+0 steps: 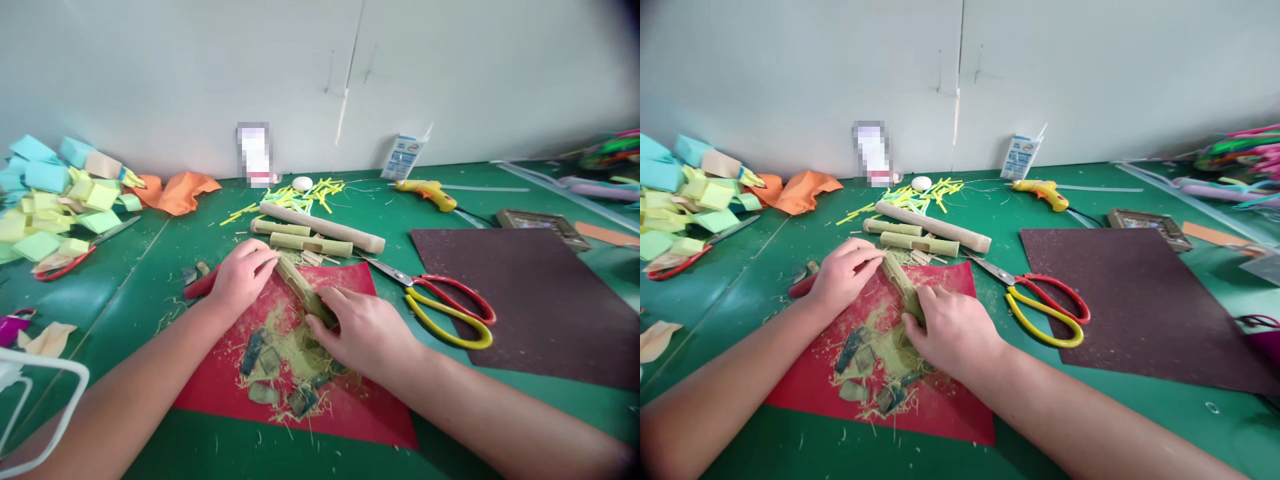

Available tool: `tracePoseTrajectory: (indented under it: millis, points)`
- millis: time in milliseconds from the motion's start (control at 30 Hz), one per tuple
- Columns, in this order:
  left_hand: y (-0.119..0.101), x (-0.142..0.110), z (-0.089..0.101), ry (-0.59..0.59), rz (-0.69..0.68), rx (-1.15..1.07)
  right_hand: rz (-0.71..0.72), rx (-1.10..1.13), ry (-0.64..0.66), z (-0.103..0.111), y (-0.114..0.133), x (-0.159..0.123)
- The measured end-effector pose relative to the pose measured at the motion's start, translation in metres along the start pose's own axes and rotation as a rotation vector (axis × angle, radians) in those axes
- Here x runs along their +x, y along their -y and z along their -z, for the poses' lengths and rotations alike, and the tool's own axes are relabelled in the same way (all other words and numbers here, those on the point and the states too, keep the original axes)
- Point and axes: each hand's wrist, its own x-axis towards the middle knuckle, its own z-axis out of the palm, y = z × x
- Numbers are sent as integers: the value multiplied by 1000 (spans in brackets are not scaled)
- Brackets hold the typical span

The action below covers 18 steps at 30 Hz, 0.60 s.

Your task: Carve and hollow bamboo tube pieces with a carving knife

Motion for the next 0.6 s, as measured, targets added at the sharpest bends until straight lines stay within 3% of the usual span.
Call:
tracePoseTrajectory:
  millis: [167, 367, 600]
  points:
    - [-8, -1, -3, 33, -14, -47, -34, 27, 37, 1, 1, 3]
    - [-38, -7, -2, 175, -165, -41, -41, 39, 44, -2, 0, 2]
    - [-39, -2, -2, 178, -269, 111, -47, 35, 39, -1, 1, 3]
